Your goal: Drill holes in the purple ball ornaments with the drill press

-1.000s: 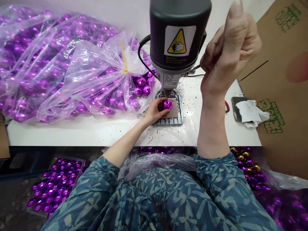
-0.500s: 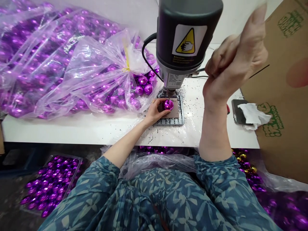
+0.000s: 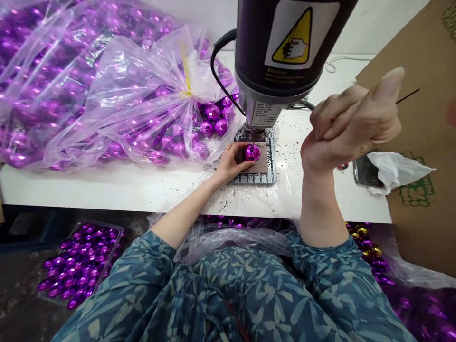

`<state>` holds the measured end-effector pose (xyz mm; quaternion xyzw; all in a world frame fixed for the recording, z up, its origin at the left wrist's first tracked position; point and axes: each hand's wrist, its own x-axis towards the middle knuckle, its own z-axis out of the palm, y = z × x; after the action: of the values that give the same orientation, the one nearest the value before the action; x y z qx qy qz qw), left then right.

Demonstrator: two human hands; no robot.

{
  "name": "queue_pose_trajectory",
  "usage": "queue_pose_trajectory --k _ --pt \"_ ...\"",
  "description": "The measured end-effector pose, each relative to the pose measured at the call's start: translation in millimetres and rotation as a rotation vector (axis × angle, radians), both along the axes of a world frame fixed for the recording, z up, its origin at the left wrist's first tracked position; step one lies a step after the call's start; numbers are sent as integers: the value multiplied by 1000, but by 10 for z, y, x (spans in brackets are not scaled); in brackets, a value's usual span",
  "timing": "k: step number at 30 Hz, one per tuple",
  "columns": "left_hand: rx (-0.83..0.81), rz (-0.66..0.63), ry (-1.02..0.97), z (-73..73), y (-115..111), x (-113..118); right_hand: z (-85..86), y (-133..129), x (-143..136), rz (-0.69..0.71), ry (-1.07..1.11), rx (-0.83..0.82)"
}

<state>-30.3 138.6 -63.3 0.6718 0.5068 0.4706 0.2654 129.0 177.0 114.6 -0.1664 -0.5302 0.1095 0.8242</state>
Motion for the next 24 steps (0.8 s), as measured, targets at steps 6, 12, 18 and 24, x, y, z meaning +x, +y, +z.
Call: queue_pose_trajectory --k 6,12,18,24 --pt "-23 -9 -15 30 -20 6 -180 19 17 93 82 110" --pt "-37 -10 -33 40 -24 10 -324 92 53 15 40 115" --pt "-45 -2 -53 40 -17 24 -483 221 70 -70 33 98" --pt "-27 30 -28 22 -13 39 -278 -4 39 -47 -12 -5"
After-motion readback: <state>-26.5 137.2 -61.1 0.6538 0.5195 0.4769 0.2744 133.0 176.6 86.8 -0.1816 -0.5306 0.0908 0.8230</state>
